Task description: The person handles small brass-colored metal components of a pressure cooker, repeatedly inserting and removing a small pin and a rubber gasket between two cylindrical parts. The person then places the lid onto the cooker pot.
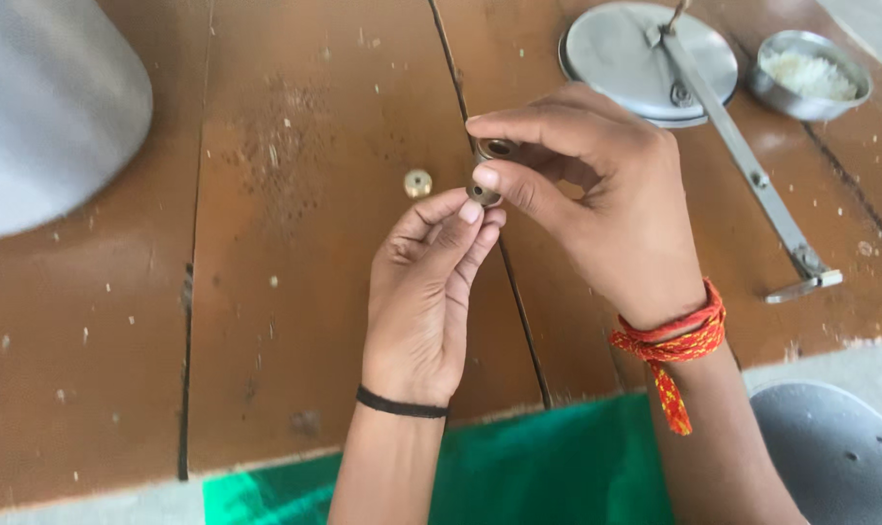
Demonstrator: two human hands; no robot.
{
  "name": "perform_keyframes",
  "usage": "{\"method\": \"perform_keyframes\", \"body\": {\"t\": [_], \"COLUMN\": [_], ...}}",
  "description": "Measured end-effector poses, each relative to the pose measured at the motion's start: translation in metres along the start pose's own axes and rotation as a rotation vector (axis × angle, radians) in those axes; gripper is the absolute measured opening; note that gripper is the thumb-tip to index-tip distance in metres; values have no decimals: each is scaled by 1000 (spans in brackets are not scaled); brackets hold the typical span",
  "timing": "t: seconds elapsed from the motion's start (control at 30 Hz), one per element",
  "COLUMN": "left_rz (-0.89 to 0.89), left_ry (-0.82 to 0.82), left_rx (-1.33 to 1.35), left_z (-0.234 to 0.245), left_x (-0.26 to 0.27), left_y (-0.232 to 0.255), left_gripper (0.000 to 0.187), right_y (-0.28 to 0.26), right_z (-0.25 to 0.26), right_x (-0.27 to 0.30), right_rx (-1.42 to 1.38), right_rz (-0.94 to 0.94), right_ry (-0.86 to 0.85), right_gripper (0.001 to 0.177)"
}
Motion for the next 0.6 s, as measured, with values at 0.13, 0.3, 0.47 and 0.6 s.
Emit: {"method": "perform_keyframes", "body": {"t": [0.13,0.3,0.47,0.6], "left_rz": [-13,3,41,22], "left_ry": [4,8,44,29], "left_rx": [27,-7,-17,-49], "left_z": [-5,-5,-4,3], "left_x": [27,59,76,73], "left_y": [-8,-15,-14,-13], "left_gripper": [21,23,21,20], "right_y": [-18,-33,-36,-30], "right_z": [-5,-11,-18,-24], "right_x": [23,51,68,71], "right_rx": [22,77,18,-24], "right_rz": [28,65,2,16], "right_ry": [-2,-3,-4,3], "right_gripper": [28,28,29,30]}}
Point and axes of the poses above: each hand's wrist, its own x-axis away from the middle knuckle, its own z-axis out of the back of the hand, y = z × x, the point moved 2 cm from there along -x, towards the middle knuckle, and after that the axes turned 14 degrees about -y, right-handed, at the moved point
